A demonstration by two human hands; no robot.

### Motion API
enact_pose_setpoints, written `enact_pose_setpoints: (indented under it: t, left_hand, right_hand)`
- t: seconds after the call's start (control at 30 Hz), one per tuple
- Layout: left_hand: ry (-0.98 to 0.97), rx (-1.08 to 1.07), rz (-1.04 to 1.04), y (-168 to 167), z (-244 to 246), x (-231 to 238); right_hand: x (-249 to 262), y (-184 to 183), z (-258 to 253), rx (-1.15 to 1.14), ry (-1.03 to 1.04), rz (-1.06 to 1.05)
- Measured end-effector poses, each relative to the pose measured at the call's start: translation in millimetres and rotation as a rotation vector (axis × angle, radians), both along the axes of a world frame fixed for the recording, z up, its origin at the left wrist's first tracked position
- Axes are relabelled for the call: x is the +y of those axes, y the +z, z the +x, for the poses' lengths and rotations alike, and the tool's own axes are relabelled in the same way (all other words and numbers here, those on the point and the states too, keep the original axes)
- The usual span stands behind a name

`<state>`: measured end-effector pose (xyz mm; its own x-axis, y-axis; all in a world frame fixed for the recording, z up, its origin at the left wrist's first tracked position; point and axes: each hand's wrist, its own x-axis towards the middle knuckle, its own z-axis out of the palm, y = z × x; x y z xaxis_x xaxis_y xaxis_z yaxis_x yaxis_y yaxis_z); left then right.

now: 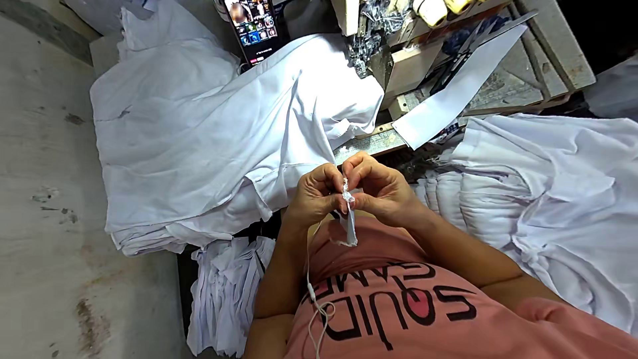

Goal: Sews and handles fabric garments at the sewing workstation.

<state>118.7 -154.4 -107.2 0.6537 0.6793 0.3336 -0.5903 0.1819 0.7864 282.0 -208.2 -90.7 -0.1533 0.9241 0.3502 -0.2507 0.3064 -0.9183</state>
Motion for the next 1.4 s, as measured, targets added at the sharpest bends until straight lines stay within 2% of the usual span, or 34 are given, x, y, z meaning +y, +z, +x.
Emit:
enact_pose_setpoints:
  t: [0.13,0.23,0.33,0.4,0.5,0.6,0.67,0.73,0.8,0.83,0.9,0.97,1.07,1.17,1.3,1.4]
  left_hand:
    - [0.015,0.021,0.016,1.1,-2.6,0.8]
    - [0.106,0.068,0.051,-0.4,-3.6,1.4]
    - [0.256,0.187,0.179,-1.4,-4.8,6.8]
    - [0.280,0.279,0.291,-0.1,-9.2,12.9]
    - [0.191,0.309,0.288,9.9,-19.6,19.2]
    - [0.110,0.365,0.324,25.2,-31.9,26.7]
    - [0.215,0.528,0.495,28.7,-33.8,29.3]
    - [0.435,0.761,0.671,26.6,-29.6,25.9]
    - [0.603,0.841,0.631,20.8,-26.1,18.4]
    - [0.633,0.789,0.542,18.4,-25.8,13.8]
    - [0.553,0.586,0.352,14.2,-26.0,0.3]
    - [0.479,0.483,0.315,4.9,-21.2,-11.8]
    - [0.541,0.455,0.511,-11.5,-16.7,-9.9]
    - [0.561,0.538,0.751,-6.4,-30.4,6.7]
    - [0.402,0.713,0.941,15.0,-44.1,21.9]
    - [0.268,0.769,0.949,20.3,-42.1,28.0]
  right_hand:
    - [1.1,-0.9,0.0,-0.022,0.015,0.017]
    - [2.7,-2.5,-1.1,-0.079,-0.044,0.053]
    - [4.6,-5.4,-0.9,-0.234,-0.167,0.170]
    - [5.1,-5.6,-1.7,-0.234,-0.218,0.218]
    - [3.4,1.7,-0.8,-0.106,-0.207,0.101]
    - [6.1,12.2,11.0,-0.197,-0.043,-0.076]
    - [9.8,15.7,16.0,-0.288,0.125,-0.135]
    - [10.7,14.9,14.1,-0.343,0.152,-0.146]
    - [10.2,12.3,10.6,-0.304,0.073,-0.171]
    - [10.8,11.5,8.7,-0.262,0.012,-0.198]
    - [12.0,10.9,6.4,-0.167,-0.078,-0.271]
    - [13.5,11.6,5.0,-0.086,-0.108,-0.346]
    - [15.8,12.7,4.1,-0.097,-0.110,-0.392]
    - [17.4,12.0,9.1,-0.265,-0.114,-0.341]
    - [20.4,13.3,19.8,-0.557,0.017,-0.152]
    - [22.6,16.2,23.6,-0.560,0.168,-0.045]
